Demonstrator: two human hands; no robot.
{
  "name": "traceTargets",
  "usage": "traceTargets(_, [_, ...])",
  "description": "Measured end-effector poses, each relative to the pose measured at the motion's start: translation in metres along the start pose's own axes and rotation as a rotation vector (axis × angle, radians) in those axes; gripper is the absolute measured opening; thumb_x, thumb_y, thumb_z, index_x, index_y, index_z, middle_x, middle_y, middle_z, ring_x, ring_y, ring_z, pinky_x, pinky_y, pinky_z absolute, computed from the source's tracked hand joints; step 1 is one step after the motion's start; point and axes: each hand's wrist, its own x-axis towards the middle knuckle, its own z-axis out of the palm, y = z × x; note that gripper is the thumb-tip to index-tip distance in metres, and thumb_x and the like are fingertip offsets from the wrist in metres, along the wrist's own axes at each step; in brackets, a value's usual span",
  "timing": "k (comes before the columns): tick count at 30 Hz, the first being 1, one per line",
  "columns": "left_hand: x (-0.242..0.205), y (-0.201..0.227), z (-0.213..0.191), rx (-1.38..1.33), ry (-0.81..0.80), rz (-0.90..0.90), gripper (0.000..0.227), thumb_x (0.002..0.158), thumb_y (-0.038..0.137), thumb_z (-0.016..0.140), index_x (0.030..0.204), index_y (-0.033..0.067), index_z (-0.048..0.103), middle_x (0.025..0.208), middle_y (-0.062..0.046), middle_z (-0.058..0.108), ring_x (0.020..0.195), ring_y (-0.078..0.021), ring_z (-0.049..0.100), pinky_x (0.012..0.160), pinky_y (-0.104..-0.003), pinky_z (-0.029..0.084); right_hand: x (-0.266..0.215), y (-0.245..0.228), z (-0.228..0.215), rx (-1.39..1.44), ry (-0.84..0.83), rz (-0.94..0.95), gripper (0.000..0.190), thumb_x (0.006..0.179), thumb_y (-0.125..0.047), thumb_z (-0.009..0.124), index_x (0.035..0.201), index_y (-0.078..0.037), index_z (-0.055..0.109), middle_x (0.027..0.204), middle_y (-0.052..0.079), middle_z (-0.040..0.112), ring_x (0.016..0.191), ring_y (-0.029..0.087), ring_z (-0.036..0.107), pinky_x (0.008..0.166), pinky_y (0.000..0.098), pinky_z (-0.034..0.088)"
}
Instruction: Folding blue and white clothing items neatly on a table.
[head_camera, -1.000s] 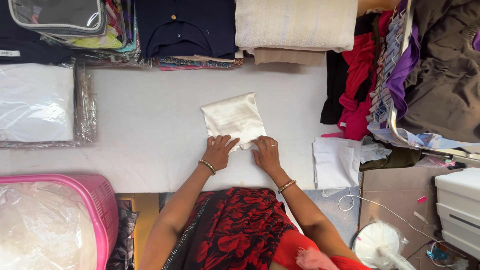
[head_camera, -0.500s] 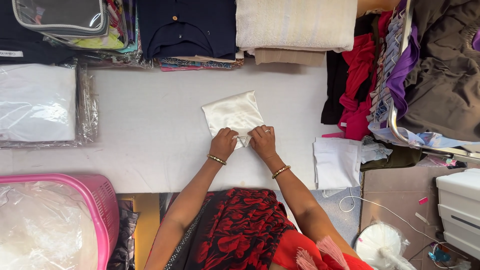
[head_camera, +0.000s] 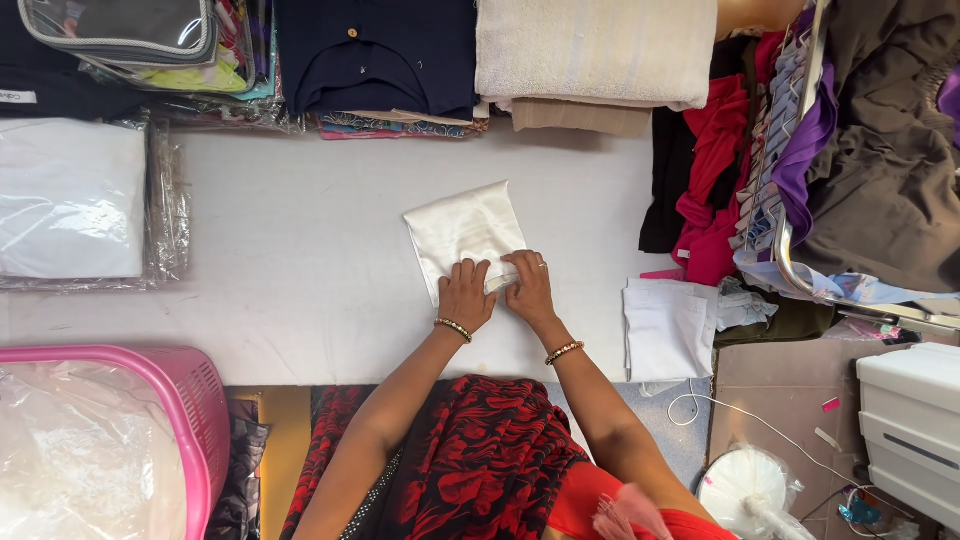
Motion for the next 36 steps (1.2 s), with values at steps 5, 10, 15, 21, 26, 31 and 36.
traceTargets(5, [0.008, -0.012, 0.024, 0.042, 0.113, -0.001, 0.046, 0.075, 0.014, 0.076, 0.117, 0.0152, 0.06, 0.108, -0.004, 0.051, 0.099, -0.0221, 0.055, 0.07, -0.039, 0.047, 0.002, 0.016, 0.001, -0.18, 0.017, -0.005, 0.035, 0.077, 0.006, 0.067, 0.108, -0.011, 0.069, 0.106, 0.004, 0.063, 0.1, 0.027, 0.059, 0.086, 0.0406, 0.049])
traceTargets(10, [0.013, -0.014, 0.025, -0.05, 0.211, 0.04, 0.029, 0.076, 0.004, 0.073, 0.101, 0.014, 0.062, 0.099, -0.004, 0.051, 0.093, -0.0222, 0.058, 0.067, -0.037, 0.052, 0.005, 0.031, -0.005, -0.156, 0.099, -0.009, 0.025, 0.077, 0.006, 0.071, 0.097, -0.011, 0.071, 0.099, 0.001, 0.064, 0.094, 0.024, 0.061, 0.08, 0.0371, 0.053])
traceTargets(15, [0.014, -0.025, 0.053, -0.076, 0.225, 0.08, 0.017, 0.081, 0.001, 0.07, 0.089, 0.0136, 0.062, 0.095, -0.003, 0.054, 0.09, -0.0224, 0.058, 0.068, -0.036, 0.055, 0.003, 0.031, -0.007, -0.151, 0.147, 0.029, 0.022, 0.077, 0.007, 0.072, 0.09, -0.01, 0.072, 0.097, 0.003, 0.063, 0.093, 0.024, 0.06, 0.077, 0.0365, 0.053])
traceTargets(21, [0.002, -0.026, 0.037, 0.014, 0.107, 0.205, 0.026, 0.079, 0.004, 0.067, 0.103, 0.0108, 0.063, 0.098, -0.005, 0.058, 0.096, -0.0242, 0.059, 0.072, -0.039, 0.053, -0.004, 0.042, 0.002, -0.093, 0.105, 0.128, 0.027, 0.076, 0.01, 0.065, 0.09, -0.01, 0.075, 0.103, 0.004, 0.065, 0.1, 0.025, 0.06, 0.086, 0.0367, 0.053])
traceTargets(26, [-0.001, -0.024, 0.022, 0.089, 0.023, 0.197, 0.05, 0.077, 0.007, 0.068, 0.125, 0.0162, 0.064, 0.102, -0.004, 0.062, 0.099, -0.0237, 0.058, 0.076, -0.043, 0.05, 0.007, 0.034, 0.0, -0.066, 0.089, 0.268, 0.006, 0.087, -0.007, 0.078, 0.09, -0.007, 0.073, 0.106, 0.005, 0.067, 0.103, 0.027, 0.06, 0.091, 0.0389, 0.05])
traceTargets(31, [0.003, -0.012, 0.001, -0.008, -0.081, 0.044, 0.033, 0.083, 0.022, 0.068, 0.115, 0.0177, 0.065, 0.105, -0.003, 0.062, 0.103, -0.0235, 0.059, 0.079, -0.046, 0.049, 0.019, 0.013, 0.0, 0.064, 0.04, 0.431, 0.042, 0.082, -0.009, 0.078, 0.121, -0.005, 0.062, 0.116, 0.012, 0.061, 0.105, 0.027, 0.062, 0.09, 0.0382, 0.052])
traceTargets(36, [0.018, -0.016, 0.008, -0.074, -0.241, -0.154, 0.023, 0.093, 0.035, 0.066, 0.112, 0.0217, 0.067, 0.106, 0.0, 0.064, 0.105, -0.021, 0.059, 0.08, -0.047, 0.048, 0.032, 0.019, -0.001, 0.044, -0.045, 0.542, 0.057, 0.075, -0.011, 0.08, 0.129, -0.006, 0.061, 0.113, 0.011, 0.065, 0.098, 0.027, 0.067, 0.08, 0.0364, 0.055])
